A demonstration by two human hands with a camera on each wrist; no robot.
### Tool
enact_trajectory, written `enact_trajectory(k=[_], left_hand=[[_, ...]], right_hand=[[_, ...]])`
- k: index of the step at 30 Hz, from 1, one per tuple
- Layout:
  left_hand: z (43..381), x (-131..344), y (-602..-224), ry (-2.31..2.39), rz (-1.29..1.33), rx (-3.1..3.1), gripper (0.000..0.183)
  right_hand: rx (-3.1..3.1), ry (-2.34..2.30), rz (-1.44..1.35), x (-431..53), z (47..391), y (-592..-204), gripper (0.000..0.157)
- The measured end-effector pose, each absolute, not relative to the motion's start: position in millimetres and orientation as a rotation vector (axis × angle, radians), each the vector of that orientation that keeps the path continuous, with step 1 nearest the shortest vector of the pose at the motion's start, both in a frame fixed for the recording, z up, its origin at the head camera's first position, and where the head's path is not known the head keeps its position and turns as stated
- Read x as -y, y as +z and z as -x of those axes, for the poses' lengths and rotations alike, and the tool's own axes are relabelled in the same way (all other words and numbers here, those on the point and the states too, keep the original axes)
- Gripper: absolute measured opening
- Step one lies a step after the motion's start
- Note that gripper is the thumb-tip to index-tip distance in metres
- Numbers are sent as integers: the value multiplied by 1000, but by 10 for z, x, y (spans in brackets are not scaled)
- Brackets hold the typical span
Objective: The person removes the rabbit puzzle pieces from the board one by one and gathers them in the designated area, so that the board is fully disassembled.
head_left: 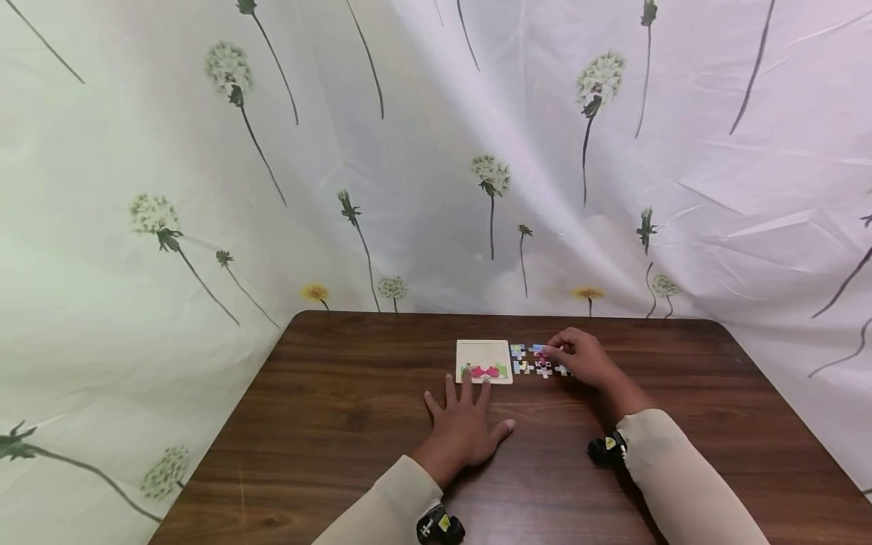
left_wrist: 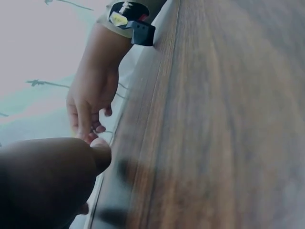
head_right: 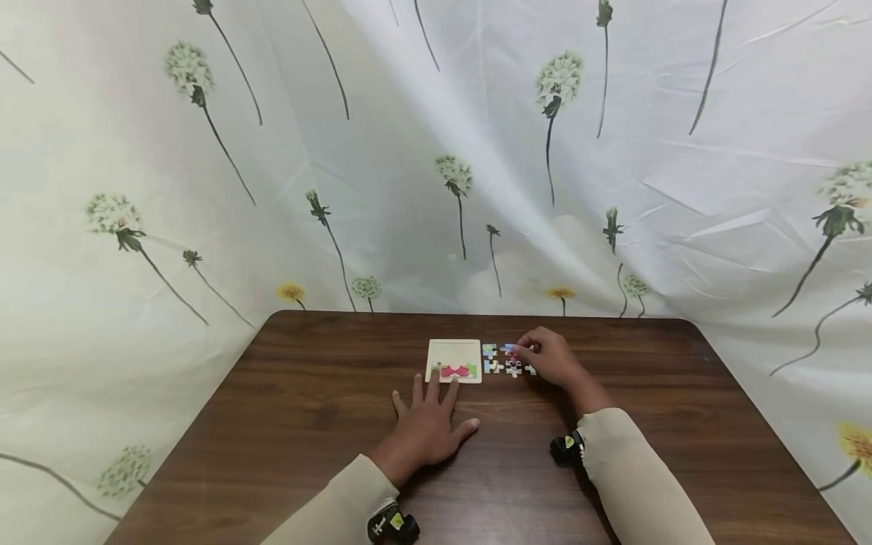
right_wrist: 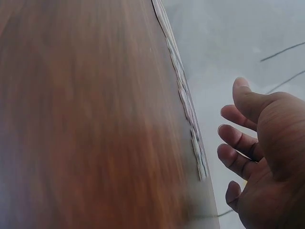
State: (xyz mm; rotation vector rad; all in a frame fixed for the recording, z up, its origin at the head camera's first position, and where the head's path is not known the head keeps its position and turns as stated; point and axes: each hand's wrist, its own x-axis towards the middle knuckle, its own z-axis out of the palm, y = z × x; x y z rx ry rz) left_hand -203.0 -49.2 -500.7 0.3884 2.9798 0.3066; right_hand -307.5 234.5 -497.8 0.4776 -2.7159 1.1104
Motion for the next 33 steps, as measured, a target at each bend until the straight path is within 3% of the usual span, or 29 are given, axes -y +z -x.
enact_trajectory(k=[11,33], left_hand=[[2009,494,-4991,403,-265,-3009,85],[1974,591,-5071,424,-330,-3051,87]], right_hand=[[2692,1146,-584,-2001,3131,-4976,7],[2755,1144,-701,-1389,3226,-4992,8]])
